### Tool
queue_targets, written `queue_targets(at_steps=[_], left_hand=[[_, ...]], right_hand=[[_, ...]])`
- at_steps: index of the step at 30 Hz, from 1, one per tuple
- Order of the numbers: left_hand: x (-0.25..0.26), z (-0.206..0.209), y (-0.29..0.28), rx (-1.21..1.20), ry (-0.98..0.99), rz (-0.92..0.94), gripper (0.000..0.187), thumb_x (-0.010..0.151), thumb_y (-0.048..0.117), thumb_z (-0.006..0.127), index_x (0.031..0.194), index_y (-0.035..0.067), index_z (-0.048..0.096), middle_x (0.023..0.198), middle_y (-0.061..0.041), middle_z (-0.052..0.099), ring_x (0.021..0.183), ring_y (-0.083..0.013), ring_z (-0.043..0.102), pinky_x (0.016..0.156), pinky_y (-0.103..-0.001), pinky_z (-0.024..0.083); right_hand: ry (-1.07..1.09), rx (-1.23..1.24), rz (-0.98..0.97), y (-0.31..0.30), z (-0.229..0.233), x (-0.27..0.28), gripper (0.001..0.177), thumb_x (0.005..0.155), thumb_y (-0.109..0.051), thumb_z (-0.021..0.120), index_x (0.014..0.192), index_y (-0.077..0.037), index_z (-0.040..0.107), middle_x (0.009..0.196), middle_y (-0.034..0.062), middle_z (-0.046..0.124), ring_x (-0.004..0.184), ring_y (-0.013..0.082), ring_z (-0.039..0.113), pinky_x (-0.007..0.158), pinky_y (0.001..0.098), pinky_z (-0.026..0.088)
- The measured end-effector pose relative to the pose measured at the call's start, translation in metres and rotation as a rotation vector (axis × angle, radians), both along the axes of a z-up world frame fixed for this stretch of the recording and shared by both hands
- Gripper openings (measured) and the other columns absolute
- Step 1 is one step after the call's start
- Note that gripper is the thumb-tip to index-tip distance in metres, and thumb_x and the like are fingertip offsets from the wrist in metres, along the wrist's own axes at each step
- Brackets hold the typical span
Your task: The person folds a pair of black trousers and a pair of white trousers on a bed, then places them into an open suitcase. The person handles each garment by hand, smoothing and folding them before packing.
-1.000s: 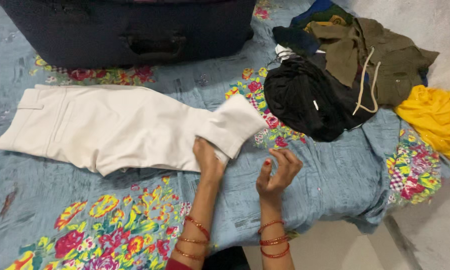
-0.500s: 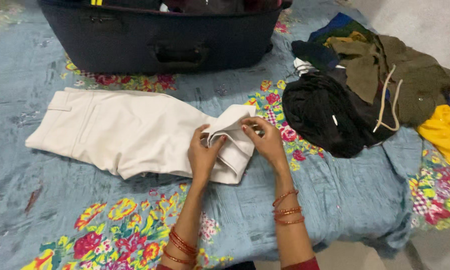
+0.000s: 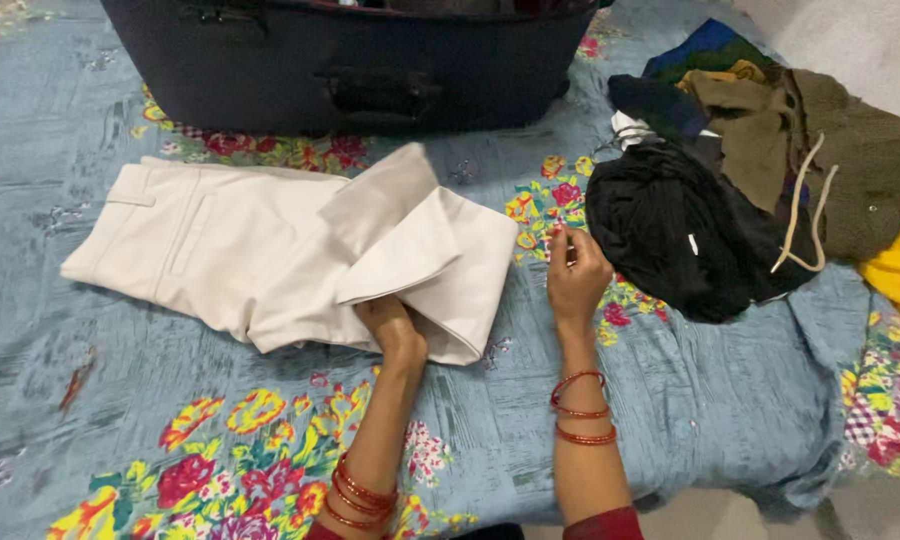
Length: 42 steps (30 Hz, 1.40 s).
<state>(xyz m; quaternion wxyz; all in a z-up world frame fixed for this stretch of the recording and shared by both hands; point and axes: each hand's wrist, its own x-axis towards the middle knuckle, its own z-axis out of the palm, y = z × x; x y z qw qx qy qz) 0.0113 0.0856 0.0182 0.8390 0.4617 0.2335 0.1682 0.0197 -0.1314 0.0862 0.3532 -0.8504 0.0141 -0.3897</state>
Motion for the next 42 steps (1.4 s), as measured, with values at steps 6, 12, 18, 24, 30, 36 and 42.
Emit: queue_targets(at_steps=[6,12,18,24,30,36,42], left_hand=[[0.003,-0.016,0.000,-0.293,-0.107,0.077,0.034,0.102,0.019,0.053,0.132,0.003,0.057,0.123,-0.010,0.067,0.107,-0.0212,0.066,0.092,-0.036,0.055],[0.008,-0.015,-0.001,-0.345,-0.139,0.079,0.039,0.102,0.020,0.050,0.135,0.001,0.053,0.128,-0.008,0.066,0.112,-0.0199,0.067,0.094,-0.035,0.057],[0.009,-0.007,0.006,-0.302,-0.146,0.080,0.042,0.099,0.018,0.053,0.137,-0.001,0.049,0.130,-0.011,0.062,0.116,-0.0211,0.063,0.097,-0.036,0.053],[0.009,0.004,0.020,-0.264,-0.170,0.128,0.046,0.097,0.016,0.057,0.138,-0.003,0.045,0.133,-0.014,0.059,0.119,-0.0223,0.058,0.100,-0.036,0.048],[0.007,0.006,0.030,-0.164,-0.191,0.141,0.052,0.095,0.014,0.060,0.139,-0.005,0.041,0.135,-0.017,0.055,0.123,-0.0235,0.054,0.103,-0.037,0.044],[-0.012,0.012,-0.003,0.280,-0.321,0.087,0.058,0.093,0.011,0.064,0.141,-0.007,0.037,0.138,-0.019,0.052,0.126,-0.0247,0.050,0.107,-0.037,0.040],[-0.051,0.015,-0.049,0.279,-0.226,-0.234,0.037,0.086,0.004,0.067,0.121,-0.003,0.063,0.112,-0.015,0.071,0.101,-0.0207,0.065,0.089,-0.032,0.053]], right_hand=[[0.463,0.003,0.104,0.026,0.002,-0.002,0.046,0.101,-0.048,0.061,0.094,-0.005,0.076,0.065,0.0096,0.071,0.056,0.0195,0.069,0.054,0.0328,0.051],[0.786,0.504,0.165,0.028,0.011,-0.005,0.053,0.088,-0.055,0.069,0.096,-0.003,0.075,0.073,0.0047,0.074,0.056,0.0129,0.070,0.049,0.0285,0.053],[0.837,0.649,0.288,0.023,0.003,-0.003,0.053,0.088,-0.055,0.071,0.094,-0.003,0.073,0.074,0.0059,0.072,0.058,0.0114,0.067,0.050,0.0251,0.052],[0.924,0.578,0.305,0.024,0.005,-0.008,0.061,0.091,-0.057,0.068,0.088,0.004,0.072,0.075,0.0071,0.072,0.057,0.0129,0.065,0.048,0.0273,0.050],[0.812,0.659,0.338,0.031,-0.011,-0.001,0.045,0.085,-0.034,0.077,0.111,0.003,0.069,0.091,0.0113,0.077,0.072,0.0160,0.072,0.061,0.0310,0.057],[0.762,0.735,0.343,-0.042,-0.023,0.004,0.042,0.083,-0.017,0.076,0.116,0.007,0.070,0.098,0.0135,0.078,0.079,0.0193,0.073,0.071,0.0322,0.058],[0.892,0.405,0.057,-0.098,-0.025,-0.012,0.038,0.078,-0.019,0.082,0.105,0.005,0.075,0.092,0.0149,0.077,0.077,0.0249,0.073,0.068,0.0379,0.057]])
